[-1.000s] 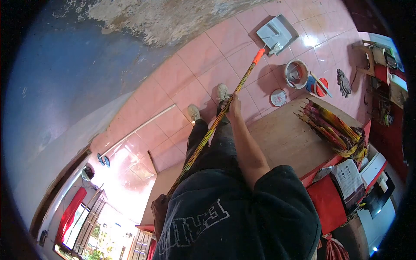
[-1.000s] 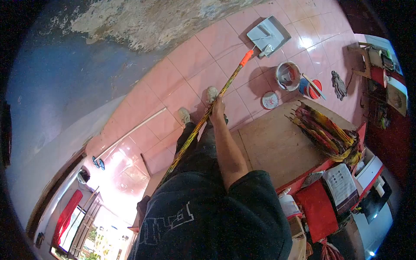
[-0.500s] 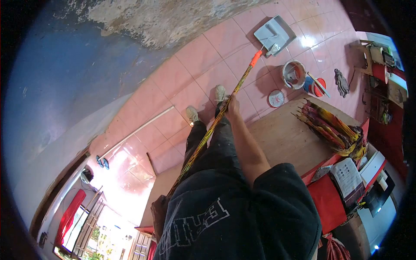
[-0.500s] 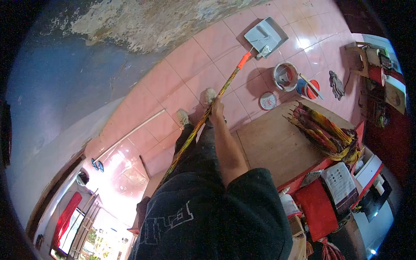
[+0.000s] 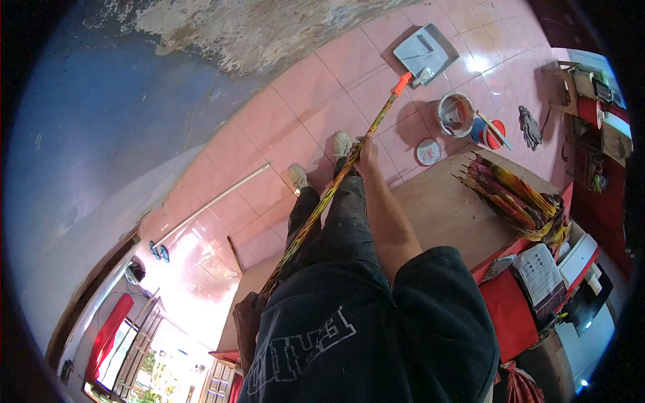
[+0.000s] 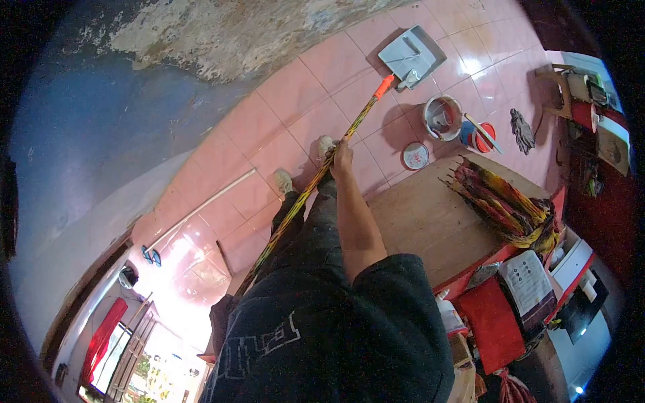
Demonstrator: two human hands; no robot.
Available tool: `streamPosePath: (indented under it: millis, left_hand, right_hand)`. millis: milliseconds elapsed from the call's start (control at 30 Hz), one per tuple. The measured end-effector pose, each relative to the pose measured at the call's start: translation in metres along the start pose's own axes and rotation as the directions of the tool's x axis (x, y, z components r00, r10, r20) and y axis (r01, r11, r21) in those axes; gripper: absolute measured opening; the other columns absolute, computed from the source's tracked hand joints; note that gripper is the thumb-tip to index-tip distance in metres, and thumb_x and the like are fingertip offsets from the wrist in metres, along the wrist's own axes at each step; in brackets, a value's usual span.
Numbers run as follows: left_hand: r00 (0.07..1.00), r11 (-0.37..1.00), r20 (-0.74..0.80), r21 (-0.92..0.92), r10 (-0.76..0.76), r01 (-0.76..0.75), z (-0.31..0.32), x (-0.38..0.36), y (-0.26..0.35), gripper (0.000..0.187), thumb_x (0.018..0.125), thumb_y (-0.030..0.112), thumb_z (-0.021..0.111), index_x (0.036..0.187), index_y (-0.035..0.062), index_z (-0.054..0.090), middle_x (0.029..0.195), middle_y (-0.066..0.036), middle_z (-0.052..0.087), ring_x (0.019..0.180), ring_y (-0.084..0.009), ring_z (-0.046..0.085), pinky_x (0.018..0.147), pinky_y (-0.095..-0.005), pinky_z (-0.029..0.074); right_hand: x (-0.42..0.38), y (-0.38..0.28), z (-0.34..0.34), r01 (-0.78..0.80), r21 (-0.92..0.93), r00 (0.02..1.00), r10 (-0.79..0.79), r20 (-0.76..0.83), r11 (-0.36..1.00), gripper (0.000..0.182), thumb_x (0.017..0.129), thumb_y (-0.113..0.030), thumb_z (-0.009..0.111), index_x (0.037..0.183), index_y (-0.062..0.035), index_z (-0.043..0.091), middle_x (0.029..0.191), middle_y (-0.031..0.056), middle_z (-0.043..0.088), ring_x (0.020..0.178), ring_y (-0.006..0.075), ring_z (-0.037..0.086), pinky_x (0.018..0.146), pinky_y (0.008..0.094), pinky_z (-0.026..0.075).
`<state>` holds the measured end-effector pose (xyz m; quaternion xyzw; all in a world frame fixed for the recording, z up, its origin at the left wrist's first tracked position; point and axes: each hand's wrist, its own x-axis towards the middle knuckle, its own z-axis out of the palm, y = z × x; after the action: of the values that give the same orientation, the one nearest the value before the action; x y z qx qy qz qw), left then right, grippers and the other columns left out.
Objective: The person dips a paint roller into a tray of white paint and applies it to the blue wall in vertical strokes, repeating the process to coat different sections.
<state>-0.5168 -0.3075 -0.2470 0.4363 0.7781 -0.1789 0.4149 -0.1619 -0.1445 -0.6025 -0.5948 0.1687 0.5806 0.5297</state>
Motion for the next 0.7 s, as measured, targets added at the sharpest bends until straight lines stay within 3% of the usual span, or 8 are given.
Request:
streamPosePath:
  millis: [67, 167, 233, 400, 600, 700]
  left_hand:
    - [1.0, 1.0, -0.016, -0.001, -0.002, 0.002, 0.003, 0.0, -0.001, 0.034, 0.082, 0.036, 0.067, 0.078, 0.0019, 0.063, 0.065, -0.02, 0.06, 0.061, -0.0333, 0.061, 0.057, -0.0421, 0.043]
    - [1.0, 0.999, 0.012, 0.05, -0.011, 0.01, 0.002, -0.007, -0.027, 0.037, 0.082, 0.037, 0.068, 0.076, 0.0013, 0.064, 0.065, -0.02, 0.06, 0.061, -0.0331, 0.06, 0.056, -0.0422, 0.043]
    - [0.999, 0.999, 0.029, 0.033, -0.026, 0.025, 0.004, -0.013, -0.063, 0.039, 0.082, 0.039, 0.068, 0.075, 0.0008, 0.063, 0.064, -0.019, 0.06, 0.059, -0.0325, 0.059, 0.055, -0.0419, 0.043]
    - [0.995, 0.996, 0.066, 0.063, -0.07, 0.066, 0.003, -0.018, -0.105, 0.044, 0.08, 0.042, 0.068, 0.071, -0.0004, 0.062, 0.06, -0.018, 0.057, 0.054, -0.0291, 0.056, 0.054, -0.0408, 0.042]
    - [0.998, 0.998, -0.033, 0.046, -0.045, 0.047, 0.006, -0.006, -0.058, 0.042, 0.08, 0.042, 0.069, 0.071, 0.0008, 0.064, 0.059, -0.017, 0.057, 0.053, -0.0247, 0.055, 0.053, -0.04, 0.042]
    - [0.995, 0.998, -0.09, -0.061, -0.039, 0.034, 0.016, 0.004, -0.046, 0.039, 0.079, 0.04, 0.07, 0.072, 0.0015, 0.064, 0.061, -0.018, 0.059, 0.054, -0.0256, 0.057, 0.054, -0.0394, 0.043]
  right_hand:
    - [0.002, 0.001, -0.002, 0.015, -0.014, 0.999, -0.015, -0.028, 1.0, 0.049, 0.094, -0.052, 0.044, 0.093, -0.0035, 0.045, 0.062, 0.0066, 0.044, 0.05, 0.021, 0.047, 0.048, 0.0381, 0.045]
    - [-0.011, 0.026, -0.015, 0.032, 0.005, 0.997, -0.032, 0.076, 0.999, 0.05, 0.094, -0.053, 0.043, 0.094, -0.0036, 0.045, 0.064, 0.0071, 0.045, 0.051, 0.0217, 0.047, 0.048, 0.039, 0.045]
    - [-0.038, 0.042, -0.012, -0.116, -0.051, 0.993, 0.118, 0.033, 0.992, 0.047, 0.096, -0.052, 0.041, 0.092, -0.0049, 0.045, 0.065, 0.007, 0.045, 0.051, 0.022, 0.046, 0.048, 0.0398, 0.044]
    - [-0.068, 0.061, -0.006, -0.231, 0.047, 0.973, 0.232, -0.014, 0.972, 0.043, 0.098, -0.049, 0.038, 0.083, -0.0083, 0.043, 0.065, 0.0068, 0.046, 0.051, 0.0233, 0.047, 0.047, 0.0387, 0.045]
    - [-0.037, 0.031, -0.006, -0.093, 0.044, 0.994, 0.091, 0.056, 0.995, 0.042, 0.097, -0.049, 0.039, 0.088, -0.0076, 0.043, 0.064, 0.0063, 0.046, 0.052, 0.021, 0.047, 0.048, 0.0371, 0.045]
    - [-0.01, 0.012, -0.009, 0.006, -0.016, 0.999, -0.007, -0.035, 1.0, 0.043, 0.096, -0.05, 0.041, 0.09, -0.0078, 0.043, 0.063, 0.0054, 0.044, 0.051, 0.0188, 0.046, 0.048, 0.0357, 0.044]
